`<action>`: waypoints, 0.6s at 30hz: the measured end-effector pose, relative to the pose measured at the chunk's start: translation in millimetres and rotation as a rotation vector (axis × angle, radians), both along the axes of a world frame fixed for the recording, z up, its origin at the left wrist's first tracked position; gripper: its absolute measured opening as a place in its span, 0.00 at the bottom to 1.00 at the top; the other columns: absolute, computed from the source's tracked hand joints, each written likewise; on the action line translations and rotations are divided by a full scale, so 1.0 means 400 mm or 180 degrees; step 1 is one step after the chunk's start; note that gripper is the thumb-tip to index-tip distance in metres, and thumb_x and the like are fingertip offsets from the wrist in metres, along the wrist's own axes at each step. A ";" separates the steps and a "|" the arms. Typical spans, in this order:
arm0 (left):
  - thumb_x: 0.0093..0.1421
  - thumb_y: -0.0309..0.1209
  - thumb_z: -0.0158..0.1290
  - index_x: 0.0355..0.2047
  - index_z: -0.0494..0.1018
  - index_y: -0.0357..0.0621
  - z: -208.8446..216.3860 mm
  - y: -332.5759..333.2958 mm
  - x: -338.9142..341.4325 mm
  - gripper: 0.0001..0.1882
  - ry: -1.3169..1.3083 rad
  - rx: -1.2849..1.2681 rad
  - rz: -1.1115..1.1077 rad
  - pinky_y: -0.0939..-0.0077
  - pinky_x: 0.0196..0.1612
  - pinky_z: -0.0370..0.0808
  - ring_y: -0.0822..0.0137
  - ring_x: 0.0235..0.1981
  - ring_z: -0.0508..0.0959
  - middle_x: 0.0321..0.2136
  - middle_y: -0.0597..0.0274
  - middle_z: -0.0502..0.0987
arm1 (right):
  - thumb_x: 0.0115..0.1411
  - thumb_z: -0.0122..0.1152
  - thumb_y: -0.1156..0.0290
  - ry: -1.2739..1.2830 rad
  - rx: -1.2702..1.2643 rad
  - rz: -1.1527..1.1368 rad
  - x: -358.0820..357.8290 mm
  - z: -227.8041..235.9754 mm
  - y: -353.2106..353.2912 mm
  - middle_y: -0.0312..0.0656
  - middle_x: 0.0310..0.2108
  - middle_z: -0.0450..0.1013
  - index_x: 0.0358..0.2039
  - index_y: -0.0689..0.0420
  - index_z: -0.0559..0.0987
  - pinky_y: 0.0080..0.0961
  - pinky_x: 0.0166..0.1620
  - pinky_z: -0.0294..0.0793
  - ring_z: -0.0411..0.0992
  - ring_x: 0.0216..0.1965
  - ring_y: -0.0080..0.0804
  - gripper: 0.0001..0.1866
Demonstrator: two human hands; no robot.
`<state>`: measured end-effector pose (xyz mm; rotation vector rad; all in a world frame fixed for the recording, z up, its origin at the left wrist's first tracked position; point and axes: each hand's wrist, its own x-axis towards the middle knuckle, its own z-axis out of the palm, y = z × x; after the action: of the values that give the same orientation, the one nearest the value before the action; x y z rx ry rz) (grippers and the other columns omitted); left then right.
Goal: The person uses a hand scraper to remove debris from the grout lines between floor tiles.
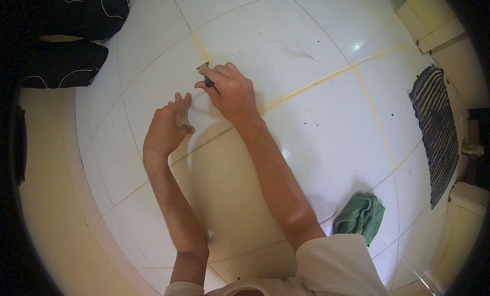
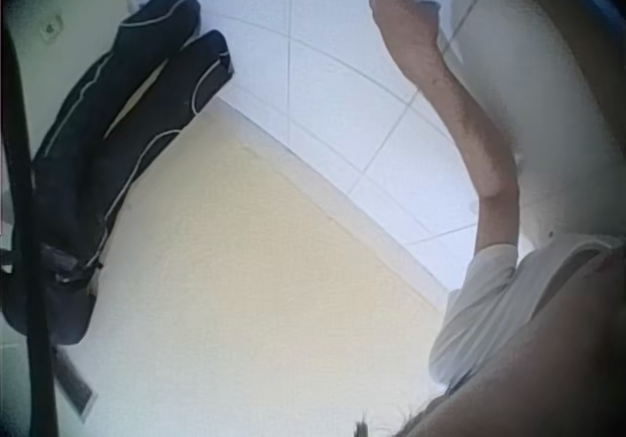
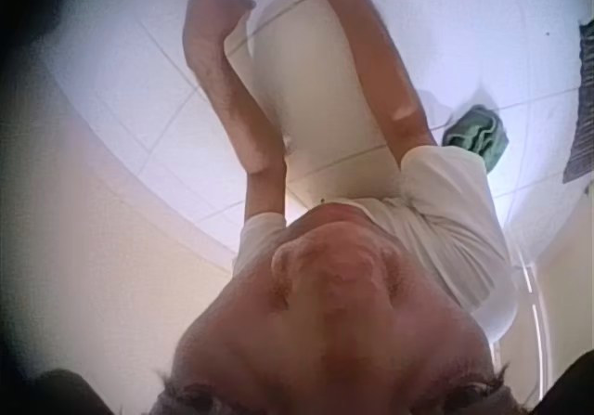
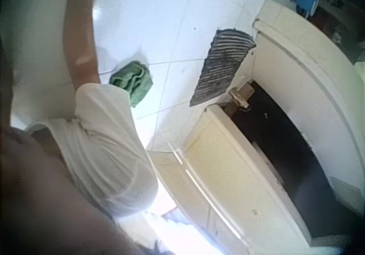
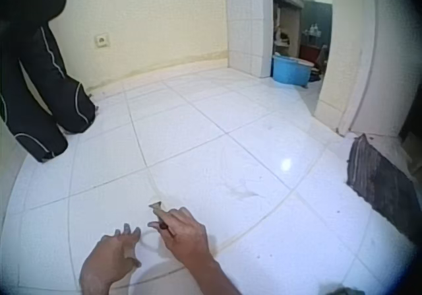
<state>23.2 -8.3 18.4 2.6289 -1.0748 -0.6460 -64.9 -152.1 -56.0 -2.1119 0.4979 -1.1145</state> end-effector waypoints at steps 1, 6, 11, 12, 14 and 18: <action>0.41 0.19 0.69 0.66 0.68 0.53 0.000 0.000 0.000 0.48 -0.0008 -0.0002 -0.0006 0.58 0.65 0.71 0.45 0.68 0.65 0.67 0.47 0.64 | 0.53 0.74 0.68 -0.0012 0.0009 0.0007 0.000 0.000 0.001 0.35 0.29 0.76 0.42 0.56 0.84 0.33 0.32 0.74 0.71 0.32 0.34 0.15; 0.41 0.19 0.69 0.66 0.68 0.54 -0.005 0.002 0.000 0.48 -0.0072 -0.0022 -0.0034 0.57 0.65 0.72 0.45 0.67 0.65 0.67 0.48 0.64 | 0.53 0.74 0.68 0.0060 0.0042 0.0058 -0.002 0.003 0.002 0.35 0.29 0.76 0.42 0.55 0.84 0.32 0.32 0.74 0.71 0.32 0.34 0.15; 0.41 0.19 0.70 0.66 0.68 0.54 -0.003 0.000 -0.003 0.48 -0.0086 0.0012 -0.0029 0.57 0.65 0.71 0.44 0.67 0.65 0.67 0.48 0.64 | 0.54 0.73 0.68 0.0092 -0.0069 -0.0007 -0.001 -0.006 0.001 0.35 0.28 0.75 0.42 0.54 0.84 0.32 0.32 0.74 0.72 0.32 0.34 0.15; 0.41 0.20 0.70 0.66 0.68 0.54 -0.004 0.002 -0.002 0.48 -0.0092 0.0015 -0.0034 0.56 0.65 0.71 0.44 0.67 0.65 0.67 0.48 0.64 | 0.55 0.73 0.68 0.0140 -0.0059 -0.0023 0.000 -0.004 0.002 0.35 0.28 0.75 0.42 0.54 0.84 0.32 0.32 0.74 0.72 0.32 0.34 0.14; 0.41 0.20 0.70 0.66 0.68 0.54 -0.001 0.003 -0.001 0.48 -0.0081 0.0013 -0.0042 0.57 0.65 0.71 0.44 0.67 0.65 0.67 0.48 0.64 | 0.55 0.73 0.67 0.0103 -0.0045 -0.0083 0.000 -0.001 0.004 0.35 0.28 0.75 0.41 0.54 0.83 0.32 0.32 0.74 0.72 0.32 0.34 0.13; 0.42 0.20 0.70 0.66 0.68 0.55 -0.003 0.004 0.001 0.48 -0.0095 0.0017 -0.0068 0.57 0.65 0.71 0.44 0.67 0.66 0.67 0.49 0.64 | 0.57 0.72 0.68 -0.0117 0.0055 -0.0183 0.000 0.008 0.000 0.36 0.28 0.75 0.39 0.56 0.83 0.33 0.32 0.74 0.72 0.32 0.35 0.11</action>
<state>23.5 -6.9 17.2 2.6430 -1.1126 -0.6167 -64.8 -151.9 -52.7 -2.0702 0.5521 -1.1751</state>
